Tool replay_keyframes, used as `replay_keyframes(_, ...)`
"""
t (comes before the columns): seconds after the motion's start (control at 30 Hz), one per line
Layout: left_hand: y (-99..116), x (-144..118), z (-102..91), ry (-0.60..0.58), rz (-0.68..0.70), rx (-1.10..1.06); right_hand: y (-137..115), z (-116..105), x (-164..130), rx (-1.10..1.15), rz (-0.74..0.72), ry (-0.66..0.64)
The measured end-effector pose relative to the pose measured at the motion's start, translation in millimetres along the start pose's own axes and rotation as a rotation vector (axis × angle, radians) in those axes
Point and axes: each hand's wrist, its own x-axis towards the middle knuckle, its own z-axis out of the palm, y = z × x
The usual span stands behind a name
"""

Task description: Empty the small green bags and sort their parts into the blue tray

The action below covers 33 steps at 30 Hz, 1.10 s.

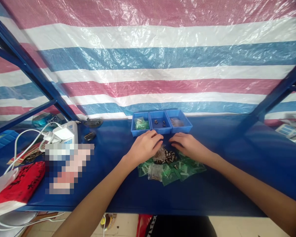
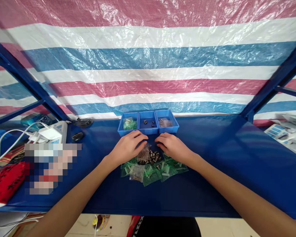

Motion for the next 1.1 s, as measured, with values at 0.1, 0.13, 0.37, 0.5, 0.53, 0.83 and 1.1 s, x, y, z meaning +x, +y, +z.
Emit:
replay_keyframes(0.1, 1, 0, 0.7, 0.002, 0.006, -0.005, 2, 3, 0, -0.01, -0.013, -0.006)
replay_keyframes(0.13, -1, 0, 1.8, -0.002, 0.01, -0.007, 2, 4, 0, -0.018, -0.017, -0.004)
replay_keyframes(0.37, -12, -5, 6.6, 0.018, -0.041, -0.079, -5, -3, 1, -0.015, -0.036, 0.052)
replay_keyframes(0.5, -4, -3, 8.3, 0.029, -0.013, -0.071, -9, -10, 1, -0.009, -0.018, 0.066)
replay_keyframes(0.53, -2, -3, 9.1, 0.033, -0.001, -0.069, -10, -11, 1, -0.003, -0.023, 0.07)
replay_keyframes(0.83, 1, -2, 13.7, 0.049, 0.021, -0.078, -27, -11, -3, 0.114, -0.069, 0.109)
replay_keyframes(1.1, 6, -1, 10.7, -0.008, 0.071, -0.057, -30, -4, -5, 0.166, -0.093, 0.131)
